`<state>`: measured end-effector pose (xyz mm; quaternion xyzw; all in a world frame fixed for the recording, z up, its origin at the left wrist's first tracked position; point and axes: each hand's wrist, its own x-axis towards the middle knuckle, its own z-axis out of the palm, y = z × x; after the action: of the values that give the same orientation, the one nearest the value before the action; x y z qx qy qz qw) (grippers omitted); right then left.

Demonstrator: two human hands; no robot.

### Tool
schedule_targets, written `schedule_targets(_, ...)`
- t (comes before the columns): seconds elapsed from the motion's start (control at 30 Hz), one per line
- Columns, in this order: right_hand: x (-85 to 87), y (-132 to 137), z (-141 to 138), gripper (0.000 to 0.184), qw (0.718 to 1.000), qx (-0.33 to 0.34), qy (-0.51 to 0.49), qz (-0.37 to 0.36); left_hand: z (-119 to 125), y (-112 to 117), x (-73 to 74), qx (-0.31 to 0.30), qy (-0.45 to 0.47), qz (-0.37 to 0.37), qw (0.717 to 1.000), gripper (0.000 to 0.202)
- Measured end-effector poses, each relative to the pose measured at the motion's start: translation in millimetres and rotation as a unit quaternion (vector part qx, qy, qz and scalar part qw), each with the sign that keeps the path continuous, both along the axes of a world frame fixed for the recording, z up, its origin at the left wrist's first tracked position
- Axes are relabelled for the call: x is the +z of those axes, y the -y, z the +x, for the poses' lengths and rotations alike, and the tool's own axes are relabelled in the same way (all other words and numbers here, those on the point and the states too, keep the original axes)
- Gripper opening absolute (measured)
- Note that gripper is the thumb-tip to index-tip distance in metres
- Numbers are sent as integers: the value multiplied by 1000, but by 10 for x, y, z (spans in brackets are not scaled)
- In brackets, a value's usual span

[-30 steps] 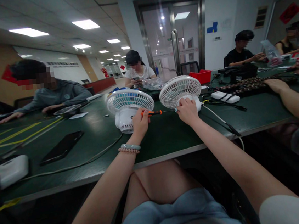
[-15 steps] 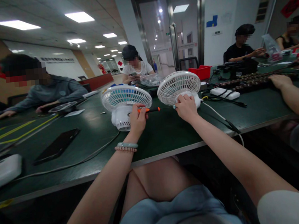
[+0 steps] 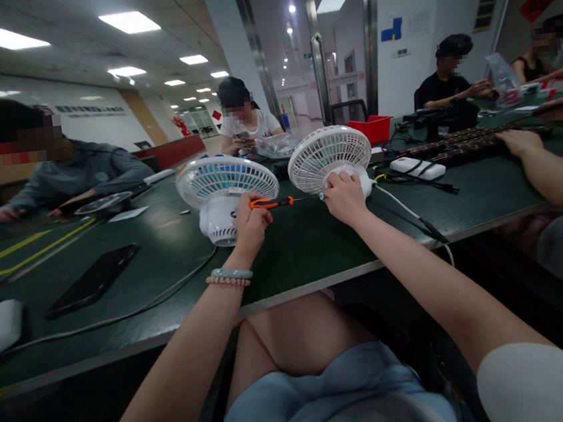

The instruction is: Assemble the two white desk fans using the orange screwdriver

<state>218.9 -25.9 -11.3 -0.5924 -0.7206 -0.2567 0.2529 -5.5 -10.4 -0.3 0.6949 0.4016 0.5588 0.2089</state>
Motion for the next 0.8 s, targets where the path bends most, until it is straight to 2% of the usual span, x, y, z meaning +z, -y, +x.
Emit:
schedule_targets(0.13,5,1,1,23,1000,-2,3,-1,19,-36,-16,-46,55,-19,997,26)
schedule_targets(0.27,-5,-10,9,24,1000,-2,3,2,34,-45,-15,-77,75,-39,993,28)
schedule_targets(0.53,-11,2,11,26,1000,-1,2,8,29,-52,-14,-38,38,-17,998,17)
schedule_targets(0.67,-10,9,2,33,1000,1,-1,8,23,-73,-20,-15,20,-12,1000,25)
schedule_targets(0.8,-17,7,-26,36,1000,-10,-18,14,20,-55,-5,-26,11,-21,999,30)
